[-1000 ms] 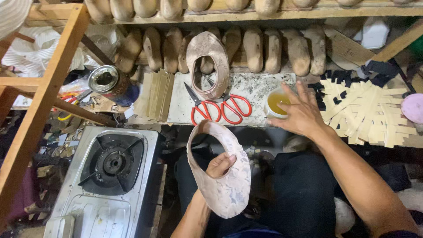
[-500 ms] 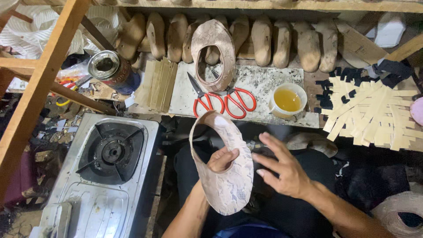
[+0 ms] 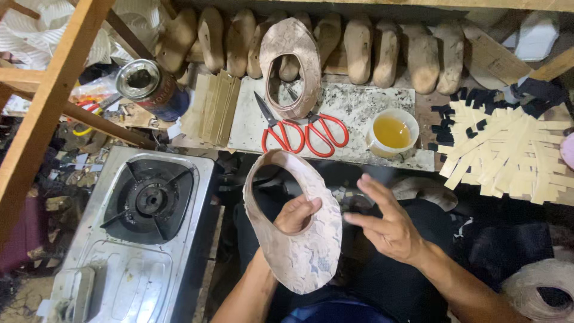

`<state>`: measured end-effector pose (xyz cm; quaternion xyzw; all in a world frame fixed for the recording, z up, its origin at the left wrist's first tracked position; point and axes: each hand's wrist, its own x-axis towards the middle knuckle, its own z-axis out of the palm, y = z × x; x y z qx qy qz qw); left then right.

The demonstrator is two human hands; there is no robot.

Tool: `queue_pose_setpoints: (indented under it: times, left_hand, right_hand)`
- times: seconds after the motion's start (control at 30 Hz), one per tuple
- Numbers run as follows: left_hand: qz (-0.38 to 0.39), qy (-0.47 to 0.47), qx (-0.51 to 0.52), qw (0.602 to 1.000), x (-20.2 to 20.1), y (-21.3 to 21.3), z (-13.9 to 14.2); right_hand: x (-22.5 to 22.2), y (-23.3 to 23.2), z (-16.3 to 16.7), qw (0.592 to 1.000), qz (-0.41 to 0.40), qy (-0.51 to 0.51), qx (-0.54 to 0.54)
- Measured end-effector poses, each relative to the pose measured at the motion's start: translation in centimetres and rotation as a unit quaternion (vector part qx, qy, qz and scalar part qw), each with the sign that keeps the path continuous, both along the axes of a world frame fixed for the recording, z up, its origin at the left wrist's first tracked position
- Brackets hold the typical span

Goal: The person holds a fabric shoe upper, applies glue from a small cup onto its edge, and presses and smooths the glued edge by hand, turning the upper to work around it. The person then sets the upper on the workbench among shoe lasts.

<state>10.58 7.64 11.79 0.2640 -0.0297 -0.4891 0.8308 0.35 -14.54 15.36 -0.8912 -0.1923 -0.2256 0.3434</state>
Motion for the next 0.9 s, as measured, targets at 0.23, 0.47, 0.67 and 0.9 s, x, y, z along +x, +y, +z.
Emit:
queue_pose_setpoints:
  times: [0.23, 0.47, 0.67, 0.9]
  left_hand:
    - [0.033, -0.025, -0.019, 0.999, 0.2, -1.5, -0.6]
    - [0.086, -0.025, -0.008, 0.996, 0.1, -1.7, -0.6]
    - [-0.082, -0.054, 0.092, 0.991, 0.1, 0.1, -2.1]
    - [-0.064, -0.033, 0.048, 0.996, -0.2, 0.6, -3.9]
  right_hand:
    - [-0.4, 0.3, -0.4, 0.997, -0.042, 0.007, -0.071]
    - [-0.5, 1.6, -0.1, 0.921, -0.065, 0.252, 0.290]
    - [2.6, -1.7, 1.3, 0.954, -0.152, 0.249, 0.075]
    - [9.6, -8.8, 2.3, 0.930, -0.258, 0.099, -0.243]
